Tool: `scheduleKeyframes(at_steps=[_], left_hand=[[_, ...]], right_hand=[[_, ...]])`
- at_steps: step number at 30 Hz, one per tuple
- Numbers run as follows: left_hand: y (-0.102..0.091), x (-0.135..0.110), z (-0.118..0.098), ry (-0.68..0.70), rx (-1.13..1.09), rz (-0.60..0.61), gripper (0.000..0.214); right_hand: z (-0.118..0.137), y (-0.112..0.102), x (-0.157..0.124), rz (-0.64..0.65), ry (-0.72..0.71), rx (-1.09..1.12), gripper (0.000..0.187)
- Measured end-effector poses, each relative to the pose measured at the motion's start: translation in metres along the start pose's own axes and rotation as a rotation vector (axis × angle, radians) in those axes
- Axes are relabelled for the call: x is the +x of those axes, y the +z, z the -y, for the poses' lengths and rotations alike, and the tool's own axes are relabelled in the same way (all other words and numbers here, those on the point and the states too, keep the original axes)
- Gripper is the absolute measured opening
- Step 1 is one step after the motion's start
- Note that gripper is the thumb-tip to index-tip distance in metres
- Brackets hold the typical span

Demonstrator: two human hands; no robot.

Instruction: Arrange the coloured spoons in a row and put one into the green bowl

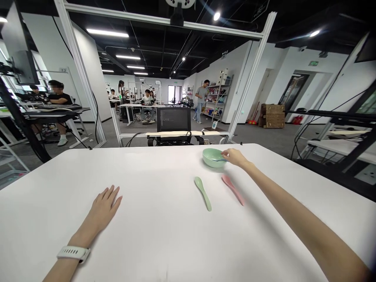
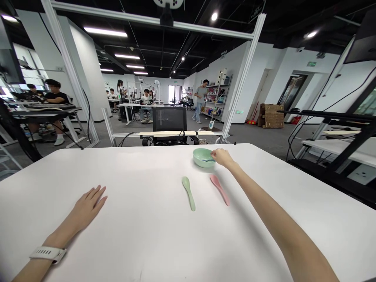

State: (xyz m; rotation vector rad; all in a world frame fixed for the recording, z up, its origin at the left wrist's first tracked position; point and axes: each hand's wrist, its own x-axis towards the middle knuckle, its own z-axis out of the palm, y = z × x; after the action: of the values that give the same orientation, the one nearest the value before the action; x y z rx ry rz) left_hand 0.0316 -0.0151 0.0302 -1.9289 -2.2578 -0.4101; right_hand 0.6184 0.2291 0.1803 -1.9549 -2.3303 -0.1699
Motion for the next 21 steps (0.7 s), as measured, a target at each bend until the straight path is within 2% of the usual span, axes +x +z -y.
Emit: scheduleKeyframes(at_steps=[3,6,12,16,21], left_hand=[[-0.005,-0.002,-0.003,-0.013,0.000,0.013,0.075],[-0.008,-0.003,-0.007,-0.035,-0.013,0.031,0.074],[-0.014,-0.004,-0.012,-0.028,-0.020,0.061,0.076],[-0.014,-0.004,-0.012,-0.031,-0.025,0.050,0.076],[-0.011,-0.004,-0.010,-0.034,-0.072,0.041,0.079]], right_hand=[[0.012,0.000,0.016,0.058,0.036,-0.029,0.029],[0.021,0.001,0.025,0.131,0.073,-0.057,0.027],[0.035,0.002,0.023,0.222,0.133,-0.056,0.020],[0.042,-0.006,0.017,0.162,0.181,-0.023,0.023],[0.049,-0.025,-0.003,0.022,0.166,0.063,0.039]])
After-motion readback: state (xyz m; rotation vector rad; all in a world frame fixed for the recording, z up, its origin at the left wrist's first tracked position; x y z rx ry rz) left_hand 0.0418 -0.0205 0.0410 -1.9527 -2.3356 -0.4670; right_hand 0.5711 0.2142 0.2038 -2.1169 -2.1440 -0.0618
